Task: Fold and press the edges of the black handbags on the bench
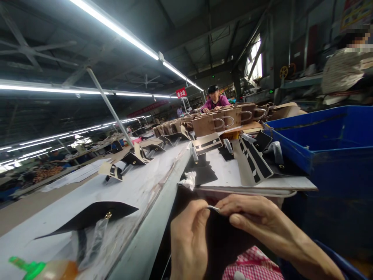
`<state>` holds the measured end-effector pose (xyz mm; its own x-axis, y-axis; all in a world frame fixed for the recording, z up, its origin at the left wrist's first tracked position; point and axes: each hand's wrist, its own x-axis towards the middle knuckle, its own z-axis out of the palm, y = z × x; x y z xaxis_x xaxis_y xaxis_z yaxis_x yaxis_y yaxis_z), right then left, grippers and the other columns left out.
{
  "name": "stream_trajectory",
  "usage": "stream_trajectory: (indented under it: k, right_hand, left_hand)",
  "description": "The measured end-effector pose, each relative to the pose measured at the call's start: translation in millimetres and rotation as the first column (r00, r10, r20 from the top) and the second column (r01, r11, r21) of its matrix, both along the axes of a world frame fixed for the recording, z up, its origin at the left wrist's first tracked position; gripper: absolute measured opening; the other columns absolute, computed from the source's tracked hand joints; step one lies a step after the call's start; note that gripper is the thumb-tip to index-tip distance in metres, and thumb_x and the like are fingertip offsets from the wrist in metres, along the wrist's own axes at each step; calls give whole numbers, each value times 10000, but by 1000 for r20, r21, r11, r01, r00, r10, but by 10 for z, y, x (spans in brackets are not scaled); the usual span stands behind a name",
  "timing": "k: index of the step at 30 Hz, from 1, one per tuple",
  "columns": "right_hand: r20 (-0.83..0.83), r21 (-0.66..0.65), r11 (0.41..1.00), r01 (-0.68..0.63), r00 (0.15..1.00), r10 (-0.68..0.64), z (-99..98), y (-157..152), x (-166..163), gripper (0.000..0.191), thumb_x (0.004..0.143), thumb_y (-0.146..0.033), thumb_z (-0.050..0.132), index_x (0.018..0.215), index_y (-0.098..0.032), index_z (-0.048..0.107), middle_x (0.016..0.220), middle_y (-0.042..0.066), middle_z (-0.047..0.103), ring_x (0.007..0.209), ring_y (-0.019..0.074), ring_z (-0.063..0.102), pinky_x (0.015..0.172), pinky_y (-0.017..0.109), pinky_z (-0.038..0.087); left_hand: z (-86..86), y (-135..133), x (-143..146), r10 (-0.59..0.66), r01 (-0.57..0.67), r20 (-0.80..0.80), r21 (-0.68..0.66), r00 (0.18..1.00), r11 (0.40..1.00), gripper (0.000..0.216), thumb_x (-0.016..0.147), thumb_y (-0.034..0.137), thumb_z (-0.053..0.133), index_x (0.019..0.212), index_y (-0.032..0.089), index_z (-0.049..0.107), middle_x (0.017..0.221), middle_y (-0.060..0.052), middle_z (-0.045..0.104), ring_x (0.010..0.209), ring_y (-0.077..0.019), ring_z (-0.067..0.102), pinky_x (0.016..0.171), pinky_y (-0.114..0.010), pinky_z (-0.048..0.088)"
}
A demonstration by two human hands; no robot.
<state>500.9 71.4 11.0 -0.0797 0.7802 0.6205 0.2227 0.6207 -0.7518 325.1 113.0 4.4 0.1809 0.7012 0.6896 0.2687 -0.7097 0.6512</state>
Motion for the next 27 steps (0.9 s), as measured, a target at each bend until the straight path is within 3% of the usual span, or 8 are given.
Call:
stream_trajectory:
  k: [3, 6, 9, 11, 14, 19, 22, 27]
  right_hand:
    - [-98, -75, 997, -32, 995, 25, 48, 6, 153, 295, 936, -441, 560, 919, -225, 760, 956, 102, 743, 904, 262, 699, 784, 358, 572]
    - [-100, -106, 984, -143, 986, 132, 18, 182, 94, 308, 919, -469, 583, 988, -217, 746, 1051, 100, 719, 1021, 265, 655, 897, 384, 523]
    - [-54, -162, 880, -447, 894, 444, -95, 412, -121, 319, 896, -508, 605, 944, -215, 721, 919, 32, 677, 875, 189, 626, 790, 292, 511]
    - [-109, -225, 782, -581, 813, 572, -190, 527, -244, 344, 862, -537, 637, 830, -197, 684, 760, -17, 585, 700, 127, 545, 649, 228, 464]
    - [-237, -230, 783, -578, 814, 531, -306, 612, -291, 415, 802, -576, 686, 754, -171, 612, 685, -38, 488, 629, 104, 451, 595, 219, 400]
    - [0, -91, 980, -179, 984, 179, -334, 591, -195, 390, 897, -541, 590, 756, -178, 585, 715, -2, 552, 667, 136, 485, 586, 244, 383]
    - [226, 203, 974, 96, 964, -142, -313, 562, -219, 348, 973, -455, 509, 763, -193, 598, 723, 19, 615, 686, 158, 526, 620, 275, 407]
    - [285, 484, 852, 199, 885, -368, -320, 578, -332, 301, 1012, -365, 466, 814, -185, 604, 717, 28, 663, 654, 157, 562, 630, 297, 423]
  left_hand:
    - [61, 105, -162, -143, 147, 48, -109, 989, 983, 189, 945, 287, 541, 806, 215, 645, 674, 44, 578, 613, -79, 520, 581, -153, 423]
    - [116, 144, -173, -426, 463, 227, -145, 876, 874, 211, 948, 312, 542, 797, 213, 652, 705, 17, 605, 680, -117, 555, 668, -222, 462]
    - [144, 135, -89, -630, 695, 360, -77, 688, 715, 190, 938, 310, 564, 823, 230, 692, 660, -8, 625, 742, -166, 587, 739, -302, 489]
    - [145, 124, -87, -659, 728, 369, -75, 655, 682, 172, 932, 294, 576, 837, 245, 711, 618, -12, 640, 774, -180, 599, 758, -314, 504]
    - [135, 101, -239, -566, 626, 305, -150, 765, 765, 186, 931, 327, 575, 876, 246, 733, 849, -47, 748, 979, -202, 647, 876, -329, 522]
    - [71, 72, -622, -389, 426, 175, -433, 904, 795, 687, 818, 716, 506, 1287, 229, 626, 1371, -102, 603, 1239, -279, 586, 969, -324, 528]
    - [-15, 109, -705, -278, 232, -73, -375, 958, 898, 563, 838, 575, 616, 1299, 254, 584, 1280, -66, 673, 1174, -217, 638, 993, -261, 503]
    - [-106, 137, -617, 29, -44, -293, -45, 956, 998, 178, 976, 315, 476, 1034, 254, 633, 697, 39, 714, 715, -122, 736, 522, -111, 515]
